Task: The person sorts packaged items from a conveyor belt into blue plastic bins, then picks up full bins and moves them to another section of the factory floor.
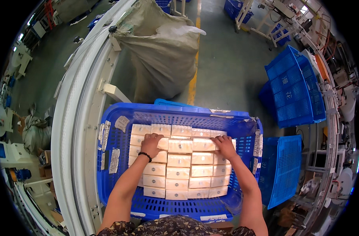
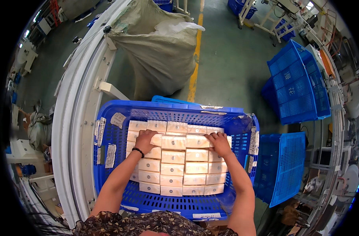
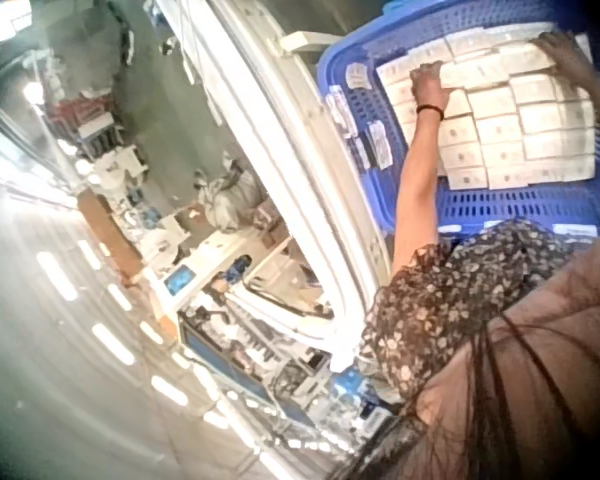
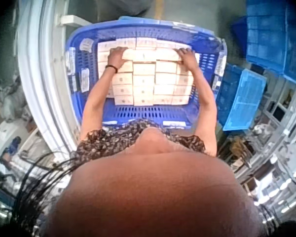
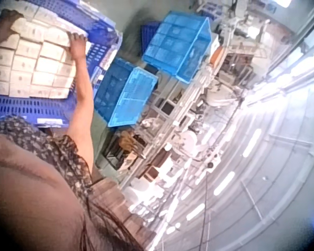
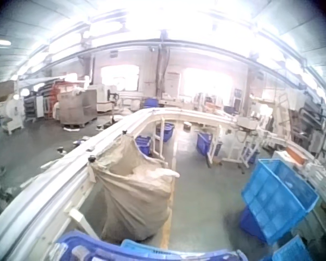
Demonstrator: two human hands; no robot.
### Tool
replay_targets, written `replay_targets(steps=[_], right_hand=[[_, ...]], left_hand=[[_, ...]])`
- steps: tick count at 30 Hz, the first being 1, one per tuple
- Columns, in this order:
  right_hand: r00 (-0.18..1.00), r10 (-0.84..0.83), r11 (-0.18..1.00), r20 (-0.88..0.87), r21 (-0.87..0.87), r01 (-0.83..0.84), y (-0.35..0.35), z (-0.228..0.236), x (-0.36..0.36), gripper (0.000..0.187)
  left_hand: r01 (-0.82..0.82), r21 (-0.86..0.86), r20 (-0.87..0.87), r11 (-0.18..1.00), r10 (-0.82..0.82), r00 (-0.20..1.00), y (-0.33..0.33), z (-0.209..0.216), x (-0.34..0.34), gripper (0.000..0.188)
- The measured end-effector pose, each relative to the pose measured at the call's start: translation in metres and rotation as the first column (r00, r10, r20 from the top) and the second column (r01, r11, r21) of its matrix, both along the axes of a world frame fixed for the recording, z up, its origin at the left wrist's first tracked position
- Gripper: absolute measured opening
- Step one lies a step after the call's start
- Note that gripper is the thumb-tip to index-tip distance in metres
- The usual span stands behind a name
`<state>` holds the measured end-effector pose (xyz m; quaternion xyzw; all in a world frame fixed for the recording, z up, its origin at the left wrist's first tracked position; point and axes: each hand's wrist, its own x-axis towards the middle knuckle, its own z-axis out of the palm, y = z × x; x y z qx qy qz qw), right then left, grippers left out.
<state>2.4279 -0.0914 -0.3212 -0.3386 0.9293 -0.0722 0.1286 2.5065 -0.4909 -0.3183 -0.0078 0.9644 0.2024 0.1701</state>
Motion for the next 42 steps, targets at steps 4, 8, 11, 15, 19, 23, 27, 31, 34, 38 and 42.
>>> replay_targets(steps=[4, 8, 11, 15, 19, 23, 27, 31, 34, 38, 42], right_hand=[[0.971, 0.018, 0.988, -0.237, -0.148, -0.055, -0.014, 0.121, -0.001, 0.075], [0.854, 0.065, 0.971, -0.516, -0.165, -0.174, -0.053, 0.266, 0.018, 0.083], [0.682, 0.158, 0.900, -0.714, -0.180, -0.397, -0.119, 0.340, 0.031, 0.076], [0.589, 0.403, 0.732, -0.700, -0.140, -0.667, -0.271, 0.401, 0.059, 0.075], [0.396, 0.717, 0.416, -0.573, -0.105, -0.904, -0.441, 0.415, 0.110, 0.081], [0.160, 0.888, 0.163, -0.430, -0.030, -0.986, -0.559, 0.370, 0.156, 0.075], [0.158, 0.962, 0.115, -0.223, -0.194, -0.974, -0.587, 0.318, 0.180, 0.087], [0.412, 0.894, 0.239, -0.179, -0.588, -0.773, -0.543, 0.326, 0.167, 0.091], [0.742, 0.660, 0.558, -0.116, -0.586, -0.588, -0.457, 0.320, 0.112, 0.072], [0.984, 0.167, 0.879, 0.053, -0.460, -0.125, -0.273, 0.212, 0.022, 0.050], [0.979, -0.163, 0.976, 0.121, 0.164, 0.143, -0.069, 0.094, 0.023, 0.052]], left_hand=[[-0.050, 0.103, -0.373, 0.993, 0.086, 0.924, -0.008, 0.105, 0.019, 0.066], [-0.176, 0.008, -0.666, 0.984, 0.137, 0.733, -0.033, 0.252, 0.081, 0.064], [-0.364, 0.007, -0.764, 0.931, 0.240, 0.599, -0.069, 0.313, 0.156, 0.062], [-0.685, -0.007, -0.802, 0.729, 0.405, 0.440, -0.114, 0.348, 0.288, 0.063], [-0.903, 0.021, -0.704, 0.429, 0.647, 0.291, -0.133, 0.348, 0.409, 0.073], [-0.949, 0.003, -0.500, 0.314, 0.822, 0.271, -0.150, 0.316, 0.484, 0.080], [-0.889, 0.068, -0.279, 0.454, 0.864, 0.420, -0.182, 0.290, 0.539, 0.105], [-0.861, -0.486, -0.156, 0.151, 0.954, 0.256, -0.182, 0.351, 0.549, 0.104], [-0.946, 0.009, -0.589, 0.325, 0.766, 0.257, -0.167, 0.371, 0.491, 0.052], [-0.435, 0.719, -0.293, 0.541, 0.804, 0.517, -0.117, 0.313, 0.342, 0.021], [-0.087, 0.467, -0.297, 0.880, 0.249, 0.922, -0.057, 0.188, 0.199, 0.042]])
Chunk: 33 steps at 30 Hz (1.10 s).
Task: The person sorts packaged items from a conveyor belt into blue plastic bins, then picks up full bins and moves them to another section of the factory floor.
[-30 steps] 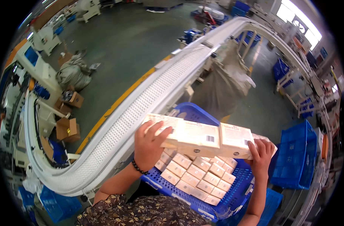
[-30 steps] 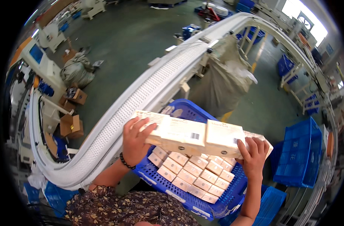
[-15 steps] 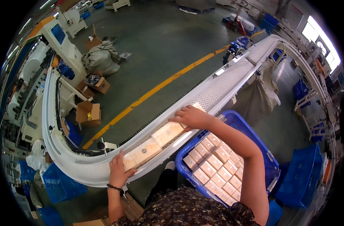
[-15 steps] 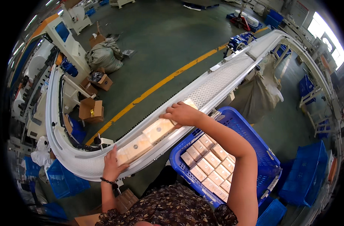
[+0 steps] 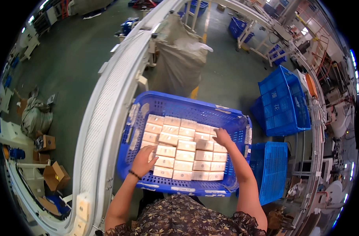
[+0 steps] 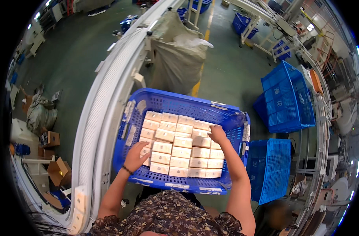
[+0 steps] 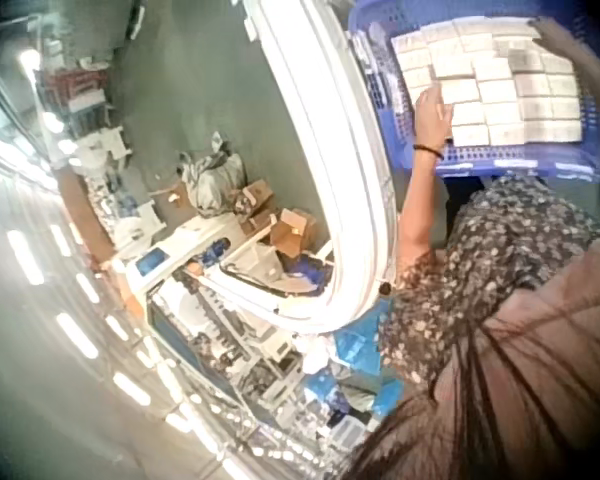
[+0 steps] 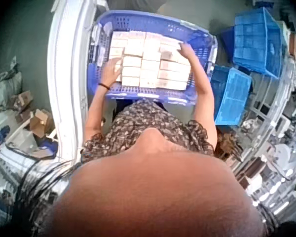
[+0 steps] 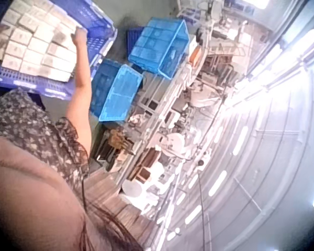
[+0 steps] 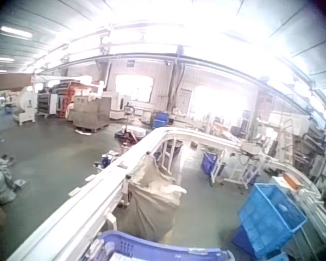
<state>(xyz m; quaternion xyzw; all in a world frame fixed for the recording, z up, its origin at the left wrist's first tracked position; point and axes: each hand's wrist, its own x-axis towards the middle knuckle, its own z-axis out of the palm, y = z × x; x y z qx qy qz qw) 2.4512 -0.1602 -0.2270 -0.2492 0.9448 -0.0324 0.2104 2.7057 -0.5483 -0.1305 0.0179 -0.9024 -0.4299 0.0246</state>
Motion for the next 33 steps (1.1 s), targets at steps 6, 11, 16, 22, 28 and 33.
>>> replay_targets(steps=[6, 11, 16, 22, 28, 33], right_hand=[[0.986, -0.164, 0.986, 0.016, -0.034, 0.164, 0.085, -0.078, 0.059, 0.082], [0.999, 0.037, 0.998, 0.030, -0.058, -0.035, 0.073, -0.105, 0.048, 0.091], [0.977, 0.203, 0.972, 0.059, -0.136, -0.194, 0.077, -0.124, 0.029, 0.087], [0.959, 0.285, 0.952, 0.013, -0.125, -0.281, 0.085, -0.133, 0.022, 0.079], [0.957, 0.290, 0.931, 0.000, -0.232, -0.282, 0.061, -0.130, 0.032, 0.078], [0.937, 0.288, 0.856, -0.199, -0.385, -0.345, 0.043, -0.044, 0.017, 0.079]], left_hand=[[0.432, -0.486, 0.586, 0.760, -0.084, 0.806, 0.064, -0.138, -0.134, 0.081], [0.654, -0.466, 0.768, 0.596, -0.094, 0.633, 0.076, -0.174, -0.166, 0.084], [0.699, -0.491, 0.647, 0.520, -0.320, 0.692, 0.074, -0.197, -0.166, 0.086], [0.596, -0.544, 0.553, 0.590, -0.282, 0.784, 0.077, -0.211, -0.151, 0.089], [0.514, -0.550, 0.503, 0.658, -0.230, 0.833, 0.077, -0.206, -0.147, 0.074], [0.224, -0.575, 0.154, 0.787, -0.165, 0.974, 0.054, -0.123, -0.114, 0.068]])
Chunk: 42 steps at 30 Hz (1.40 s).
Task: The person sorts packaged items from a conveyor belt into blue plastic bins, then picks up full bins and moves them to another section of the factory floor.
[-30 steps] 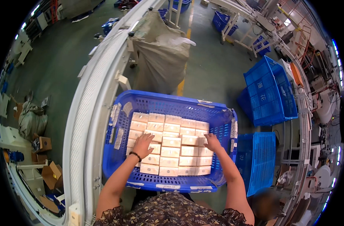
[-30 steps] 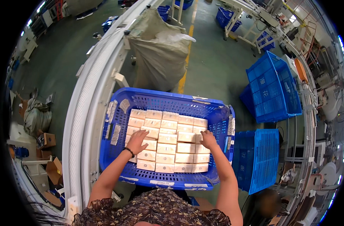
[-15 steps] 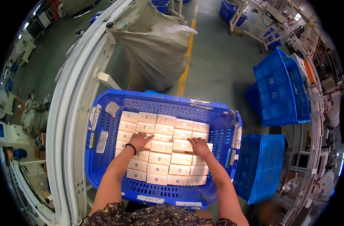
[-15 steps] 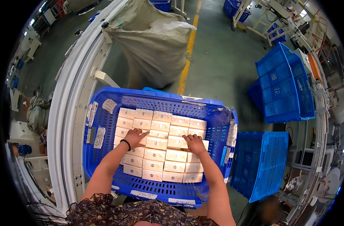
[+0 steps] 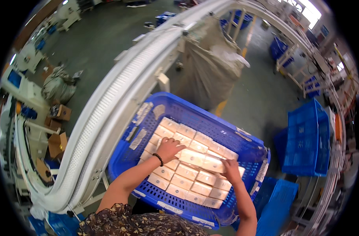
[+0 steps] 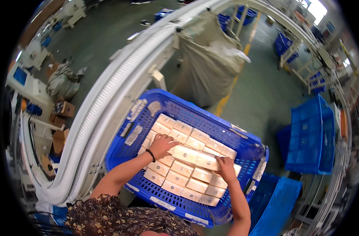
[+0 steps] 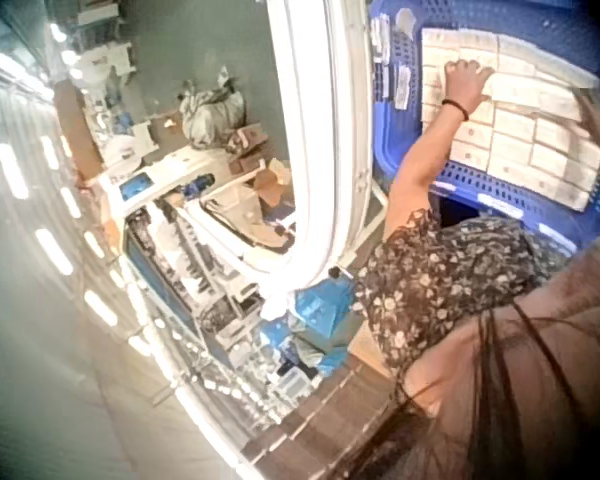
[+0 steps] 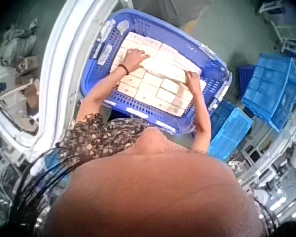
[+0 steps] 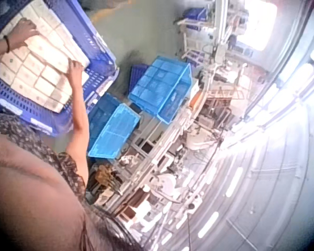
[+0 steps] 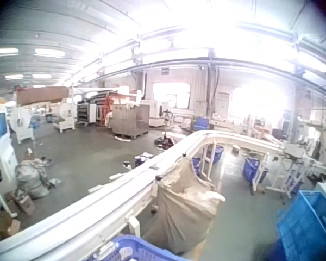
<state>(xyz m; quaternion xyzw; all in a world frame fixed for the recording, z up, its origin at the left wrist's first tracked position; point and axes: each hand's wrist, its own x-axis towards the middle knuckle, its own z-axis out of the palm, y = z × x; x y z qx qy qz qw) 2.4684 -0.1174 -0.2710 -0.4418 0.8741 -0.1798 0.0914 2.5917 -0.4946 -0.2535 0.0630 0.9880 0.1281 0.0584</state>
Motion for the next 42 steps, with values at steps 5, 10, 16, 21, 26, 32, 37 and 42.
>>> replay_targets(steps=[5, 10, 16, 21, 26, 32, 37, 42], right_hand=[[0.933, 0.089, 0.991, -0.348, -0.063, -0.117, -0.079, 0.221, 0.008, 0.080], [0.718, 0.366, 0.864, -0.593, -0.071, -0.499, -0.242, 0.340, 0.045, 0.050], [0.423, 0.780, 0.468, -0.461, -0.017, -0.883, -0.463, 0.344, 0.131, 0.074], [0.255, 0.936, 0.275, -0.241, 0.054, -0.960, -0.560, 0.289, 0.195, 0.074], [0.418, 0.896, 0.374, -0.148, -0.252, -0.893, -0.527, 0.272, 0.179, 0.086], [0.953, 0.279, 0.920, 0.120, -0.319, -0.229, -0.345, 0.224, 0.041, 0.051], [0.984, -0.164, 0.876, 0.067, 0.469, 0.114, -0.108, 0.065, 0.003, 0.058], [0.913, -0.345, 0.777, 0.217, 0.611, 0.149, 0.030, -0.030, 0.065, 0.084]], left_hand=[[-0.227, 0.002, -0.522, 0.974, 0.195, 0.830, -0.032, 0.168, 0.075, 0.061], [-0.633, -0.001, -0.682, 0.774, 0.462, 0.567, -0.088, 0.263, 0.217, 0.059], [-0.919, 0.059, -0.511, 0.391, 0.803, 0.309, -0.124, 0.281, 0.379, 0.072], [-0.966, 0.029, -0.289, 0.257, 0.927, 0.238, -0.151, 0.250, 0.448, 0.080], [-0.928, -0.173, 0.015, 0.330, 0.943, 0.333, -0.178, 0.274, 0.491, 0.089], [-0.635, 0.692, -0.211, 0.342, 0.938, 0.276, -0.144, 0.295, 0.349, 0.049], [-0.313, 0.631, 0.008, 0.710, 0.397, 0.918, -0.076, 0.156, 0.165, 0.052], [-0.197, 0.136, 0.440, 0.971, 0.119, 0.890, -0.018, -0.003, 0.061, 0.080]])
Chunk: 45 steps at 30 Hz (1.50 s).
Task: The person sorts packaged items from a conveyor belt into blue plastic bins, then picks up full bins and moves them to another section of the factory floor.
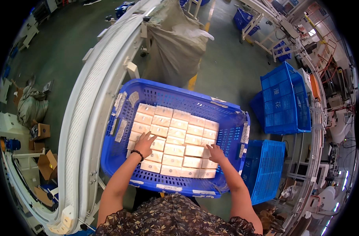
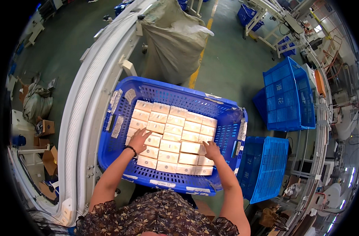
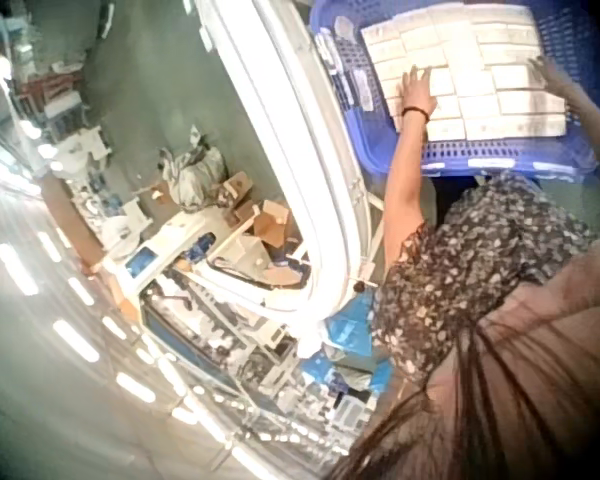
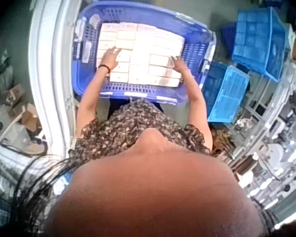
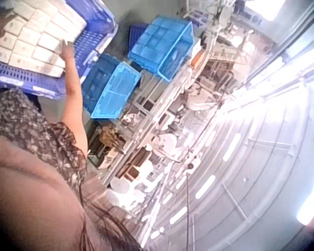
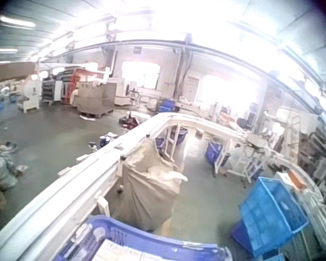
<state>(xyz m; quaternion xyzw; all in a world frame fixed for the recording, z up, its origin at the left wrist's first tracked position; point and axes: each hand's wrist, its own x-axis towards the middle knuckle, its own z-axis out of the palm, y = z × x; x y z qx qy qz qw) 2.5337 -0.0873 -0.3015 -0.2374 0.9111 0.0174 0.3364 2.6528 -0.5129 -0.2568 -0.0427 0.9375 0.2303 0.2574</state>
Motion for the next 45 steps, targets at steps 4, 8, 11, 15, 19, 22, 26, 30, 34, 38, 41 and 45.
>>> replay_targets(steps=[4, 8, 11, 15, 19, 22, 26, 30, 34, 38, 41, 45], right_hand=[[0.985, -0.171, 0.972, -0.018, -0.167, 0.166, 0.017, -0.032, 0.020, 0.087], [0.980, -0.198, 0.966, 0.011, -0.170, 0.197, 0.016, -0.041, 0.021, 0.084], [0.958, -0.280, 0.938, -0.055, -0.225, 0.262, 0.008, -0.040, 0.029, 0.077], [0.938, -0.329, 0.907, -0.111, -0.315, 0.281, 0.003, -0.020, 0.034, 0.070], [0.900, -0.304, 0.861, -0.313, -0.494, 0.119, -0.012, 0.061, 0.007, 0.070], [0.804, -0.243, 0.830, -0.542, -0.546, -0.117, -0.042, 0.162, -0.016, 0.069], [0.627, -0.144, 0.725, -0.765, -0.513, -0.459, -0.133, 0.293, -0.023, 0.070], [0.627, 0.017, 0.514, -0.779, -0.531, -0.674, -0.279, 0.354, 0.005, 0.068], [0.577, 0.342, 0.303, -0.741, -0.494, -0.815, -0.426, 0.365, 0.049, 0.072], [0.462, 0.659, 0.226, -0.594, -0.430, -0.874, -0.531, 0.338, 0.085, 0.071], [0.408, 0.780, 0.231, -0.474, -0.388, -0.892, -0.567, 0.317, 0.095, 0.077], [0.464, 0.642, 0.159, -0.610, -0.487, -0.859, -0.541, 0.308, 0.079, 0.082]], left_hand=[[0.144, -0.126, 0.344, 0.981, -0.093, 0.934, 0.029, -0.041, -0.046, 0.091], [0.080, -0.103, 0.260, 0.991, -0.051, 0.964, 0.049, -0.060, -0.047, 0.080], [-0.013, -0.169, 0.152, 0.986, 0.039, 0.988, 0.059, -0.064, -0.034, 0.074], [-0.102, -0.171, -0.013, 0.980, 0.101, 0.995, 0.055, -0.057, -0.022, 0.070], [-0.206, -0.158, -0.328, 0.966, 0.145, 0.934, 0.042, 0.014, -0.021, 0.069], [-0.337, -0.178, -0.596, 0.924, 0.171, 0.784, 0.025, 0.118, -0.002, 0.069], [-0.597, -0.145, -0.811, 0.789, 0.251, 0.529, -0.015, 0.229, 0.069, 0.064], [-0.843, -0.121, -0.896, 0.524, 0.308, 0.320, -0.064, 0.279, 0.187, 0.067], [-0.960, -0.085, -0.812, 0.266, 0.540, 0.221, -0.091, 0.289, 0.289, 0.075], [-0.976, -0.041, -0.576, 0.214, 0.793, 0.198, -0.119, 0.266, 0.352, 0.084], [-0.950, -0.039, -0.443, 0.310, 0.847, 0.294, -0.149, 0.237, 0.406, 0.105], [-0.844, -0.512, -0.239, 0.163, 0.916, 0.322, -0.155, 0.294, 0.400, 0.112]])
